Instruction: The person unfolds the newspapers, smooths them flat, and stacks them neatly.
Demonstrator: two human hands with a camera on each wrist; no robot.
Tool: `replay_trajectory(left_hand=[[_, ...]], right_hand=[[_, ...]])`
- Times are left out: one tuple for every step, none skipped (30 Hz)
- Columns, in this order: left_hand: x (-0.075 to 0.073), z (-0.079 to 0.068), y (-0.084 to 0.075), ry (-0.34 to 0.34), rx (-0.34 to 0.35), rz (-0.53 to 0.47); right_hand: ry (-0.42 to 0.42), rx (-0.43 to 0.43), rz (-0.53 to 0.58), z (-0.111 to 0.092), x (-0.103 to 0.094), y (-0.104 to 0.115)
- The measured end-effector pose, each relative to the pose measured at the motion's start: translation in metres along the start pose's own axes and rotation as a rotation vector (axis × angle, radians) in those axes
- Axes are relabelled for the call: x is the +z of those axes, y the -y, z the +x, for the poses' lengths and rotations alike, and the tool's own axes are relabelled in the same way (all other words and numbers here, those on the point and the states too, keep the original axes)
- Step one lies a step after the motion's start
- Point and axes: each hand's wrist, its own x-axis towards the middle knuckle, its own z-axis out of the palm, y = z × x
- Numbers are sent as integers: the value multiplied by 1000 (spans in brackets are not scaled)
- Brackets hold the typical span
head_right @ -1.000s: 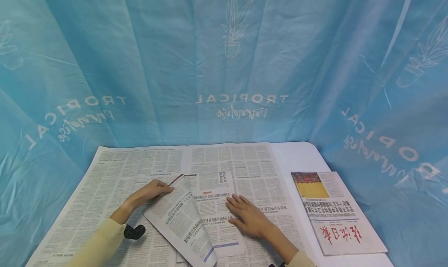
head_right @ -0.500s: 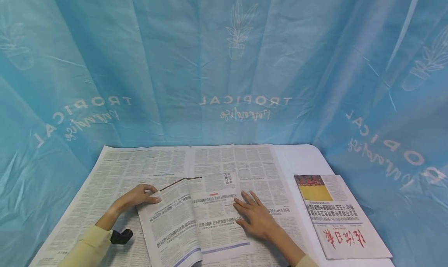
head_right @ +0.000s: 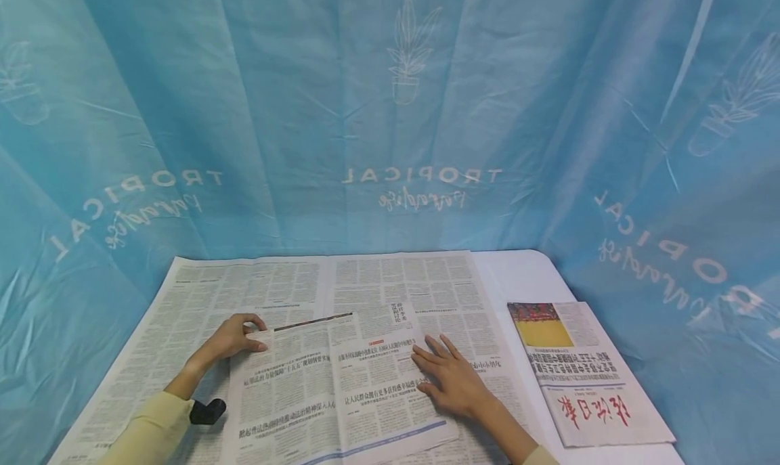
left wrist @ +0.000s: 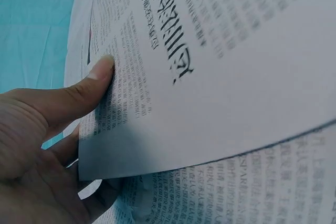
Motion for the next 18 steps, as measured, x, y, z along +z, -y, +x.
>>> replay_trajectory(left_hand=[[0,0,0,-8,4,-1],[0,1,1,-16,5,-2],[0,2,1,-25,1,-8],[1,2,2,-34,2,-9],[2,2,2,-45,4,-8],[3,3,2,-62,14,8],[4,3,3,-79,22,16],[5,4,4,-95,29,23],[7,5,4,-112,41,33],[9,5,5,-137,59,50],[11,6,6,-165,75,68],[13,6,7,-194,90,81],[14,7,8,-221,106,92],[16,7,9,-251,127,118],[17,7,9,-284,147,141],[18,7,10,-315,165,169],[19,7,10,-339,181,194],[20,6,10,-359,199,217]], right_hand=[[6,5,-2,-1,0,0],[11,11,-1,-1,0,0],[18,17,0,-1,-1,0],[26,25,4,-2,-1,0],[32,32,10,-2,-1,0],[39,39,12,-3,-1,1],[44,44,16,-4,-1,1],[49,50,22,-5,-2,1],[55,56,25,-6,-2,1],[59,61,28,-7,-2,2],[62,65,24,-8,-3,2],[64,72,22,-9,-4,2],[65,81,23,-11,-4,2],[65,88,22,-12,-5,2],[65,95,19,-13,-7,3],[65,101,19,-14,-8,2],[65,110,18,-15,-9,2],[71,121,25,-16,-11,2]])
